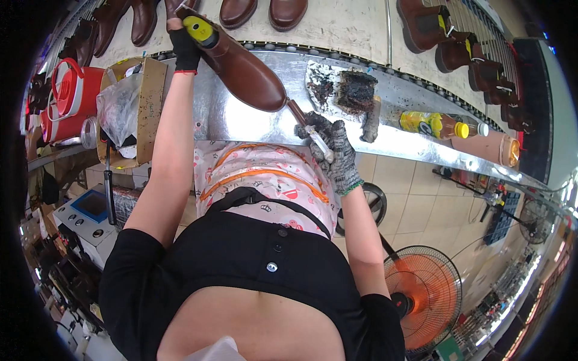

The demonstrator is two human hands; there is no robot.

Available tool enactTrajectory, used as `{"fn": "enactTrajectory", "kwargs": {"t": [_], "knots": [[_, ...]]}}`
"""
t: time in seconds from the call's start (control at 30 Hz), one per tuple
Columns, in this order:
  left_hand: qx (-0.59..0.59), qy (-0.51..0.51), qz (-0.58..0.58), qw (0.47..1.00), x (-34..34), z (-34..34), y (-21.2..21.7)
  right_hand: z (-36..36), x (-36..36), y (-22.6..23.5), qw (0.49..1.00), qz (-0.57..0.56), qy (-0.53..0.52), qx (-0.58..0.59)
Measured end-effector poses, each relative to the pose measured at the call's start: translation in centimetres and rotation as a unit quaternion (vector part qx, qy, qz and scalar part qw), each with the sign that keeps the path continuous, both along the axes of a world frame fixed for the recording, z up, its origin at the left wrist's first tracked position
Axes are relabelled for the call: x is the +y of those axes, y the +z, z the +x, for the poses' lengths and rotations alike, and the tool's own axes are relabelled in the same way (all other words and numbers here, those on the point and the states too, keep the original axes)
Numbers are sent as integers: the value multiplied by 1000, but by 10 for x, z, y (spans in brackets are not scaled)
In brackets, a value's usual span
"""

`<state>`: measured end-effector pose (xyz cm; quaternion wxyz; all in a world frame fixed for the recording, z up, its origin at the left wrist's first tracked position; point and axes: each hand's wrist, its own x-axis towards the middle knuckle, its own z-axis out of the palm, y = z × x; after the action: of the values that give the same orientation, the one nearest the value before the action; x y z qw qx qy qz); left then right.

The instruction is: The person polishes brown leather boots on a conveyor belt using a brush and liquid polish. They pick up each boot, apply the polish with a brush, and wipe the surface with a cloth before placing the boot back on the line.

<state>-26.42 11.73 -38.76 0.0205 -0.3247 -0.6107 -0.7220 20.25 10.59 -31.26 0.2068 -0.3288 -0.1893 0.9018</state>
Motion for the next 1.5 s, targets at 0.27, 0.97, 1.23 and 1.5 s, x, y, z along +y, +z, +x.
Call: {"fn": "enactTrajectory", "kwargs": {"t": [0.27,0.97,1.23,1.5], "knots": [[247,121,-226,934,-32,37,42,-10,-6,50,989,-22,-103,-105],[-19,20,-316,948,-145,196,147,-15,-6,70,880,381,23,-281],[-192,-247,-311,898,-163,205,139,-17,-11,91,757,572,98,-300],[-370,-373,-309,793,-159,233,128,2,-21,103,695,629,163,-309]]}}
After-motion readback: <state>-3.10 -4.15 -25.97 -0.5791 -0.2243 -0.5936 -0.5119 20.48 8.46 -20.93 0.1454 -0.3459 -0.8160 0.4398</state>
